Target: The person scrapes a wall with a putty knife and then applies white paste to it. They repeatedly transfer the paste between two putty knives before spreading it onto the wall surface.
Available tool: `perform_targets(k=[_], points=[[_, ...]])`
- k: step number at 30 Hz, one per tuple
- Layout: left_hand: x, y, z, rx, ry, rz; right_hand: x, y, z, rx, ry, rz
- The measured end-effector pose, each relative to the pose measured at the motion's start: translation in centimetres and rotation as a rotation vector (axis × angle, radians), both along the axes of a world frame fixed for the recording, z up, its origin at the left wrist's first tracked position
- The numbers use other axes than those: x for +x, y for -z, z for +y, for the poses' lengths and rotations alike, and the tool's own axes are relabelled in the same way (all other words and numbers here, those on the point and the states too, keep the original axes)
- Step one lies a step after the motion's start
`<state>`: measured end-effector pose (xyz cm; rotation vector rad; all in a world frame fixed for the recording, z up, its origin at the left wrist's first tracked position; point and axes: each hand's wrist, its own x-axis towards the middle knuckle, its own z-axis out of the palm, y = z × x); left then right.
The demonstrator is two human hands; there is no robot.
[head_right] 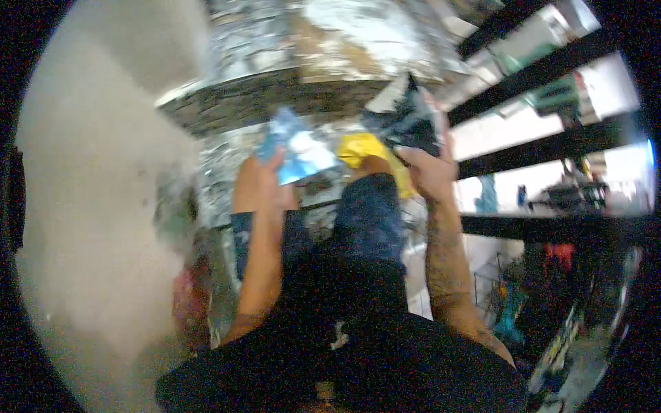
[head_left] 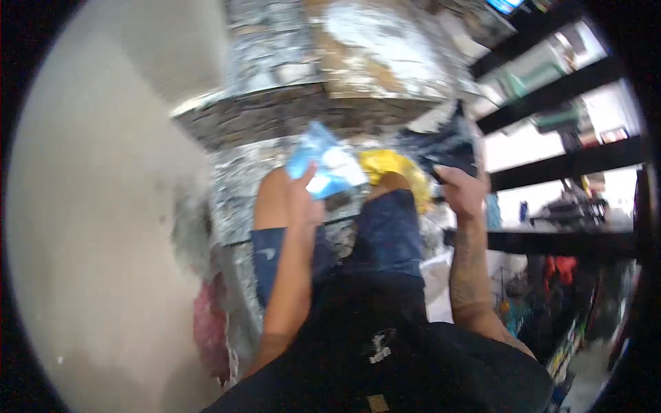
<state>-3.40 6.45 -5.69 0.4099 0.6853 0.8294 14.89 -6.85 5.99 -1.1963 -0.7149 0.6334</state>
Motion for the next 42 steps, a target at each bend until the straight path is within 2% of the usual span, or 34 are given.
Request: perform_targets(k=[2, 6, 11, 14, 15, 16, 17, 18, 20, 21, 22, 23, 24, 25, 26, 27, 28, 29, 31, 32, 34, 37, 42], points=[[1.5, -0.5, -0.6, 0.098, -0.053, -0.086, 1.4, 3.0, -1.7, -0.077, 0.049, -0.013], [3.7, -2.9, -1.8, 0.090, 0.065, -0.106, -0.8, 6.5, -3.2, -0.109, -0.003, -0.120], [4.6, -3.4, -2.4, 0.083, 0.059, -0.082, -0.7, 6.5, -2.5, 0.039, -0.157, -0.837], [3.9, -4.8, -2.8, 0.028, 0.085, -0.079, -1.0, 6.6, -3.0, -0.144, -0.135, -0.900], [3.4, -5.3, -2.7, 0.027, 0.070, -0.134, 0.3, 8.9, -2.9, -0.123, -0.152, -0.907], [2.7, -5.9, -2.7, 0.025, 0.056, -0.189, 1.5, 10.3, -2.9, -0.126, -0.241, -1.083], [2.2, -5.5, -2.6, 0.044, 0.034, -0.216, 1.9, 10.8, -3.8, -0.447, -0.206, -1.202], [2.3, -4.8, -2.4, 0.060, -0.036, -0.246, 4.2, 11.9, -3.0, -0.263, -0.292, -1.126], [2.0, -4.3, -2.9, 0.074, -0.159, -0.208, 4.4, 7.9, -1.6, -0.458, -0.020, -0.840], [2.0, -3.7, -3.7, 0.011, -0.189, -0.181, 3.1, 5.4, -0.1, -0.310, 0.017, -0.413], [2.6, -0.4, -4.3, -0.126, -0.176, -0.029, 1.0, 3.3, 1.6, -0.170, 0.058, 0.016], [3.2, 1.5, -5.6, -0.186, -0.222, -0.024, -2.2, 1.8, 4.2, -0.096, 0.055, -0.087], [3.6, 5.5, -6.5, -0.100, -0.109, -0.055, -6.2, 0.6, 7.2, -0.027, 0.061, -0.185], [3.9, 9.5, -7.4, -0.008, -0.001, -0.084, -9.7, -0.6, 10.0, -0.154, 0.018, -0.425], [3.5, 8.7, -8.3, 0.062, 0.016, 0.011, -12.0, 1.8, 14.2, 0.213, -0.080, -0.730], [3.0, 7.7, -9.1, 0.128, 0.032, 0.108, -15.2, 2.1, 17.8, 0.325, -0.299, -0.572], [3.0, 7.9, -9.5, 0.150, 0.051, 0.168, -17.6, 3.8, 21.2, 0.307, -0.249, -0.655], [2.9, 8.3, -9.6, 0.151, 0.069, 0.211, -20.0, 4.8, 23.8, 0.211, -0.280, -0.433], [2.6, 8.7, -9.4, 0.134, 0.085, 0.253, -22.8, 6.5, 27.8, 0.141, -0.138, -0.433], [2.4, 9.0, -9.4, 0.129, 0.095, 0.262, -23.5, 6.7, 29.2, 0.108, -0.143, -0.411], [2.1, 9.2, -9.3, 0.120, 0.097, 0.271, -24.8, 7.3, 31.1, 0.036, -0.160, -0.369], [1.7, 9.5, -9.4, 0.103, 0.099, 0.284, -25.4, 8.1, 32.2, 0.057, -0.102, -0.423], [1.5, 9.5, -8.8, 0.091, 0.081, 0.281, -24.8, 7.7, 32.1, 0.247, -0.156, -0.357]])
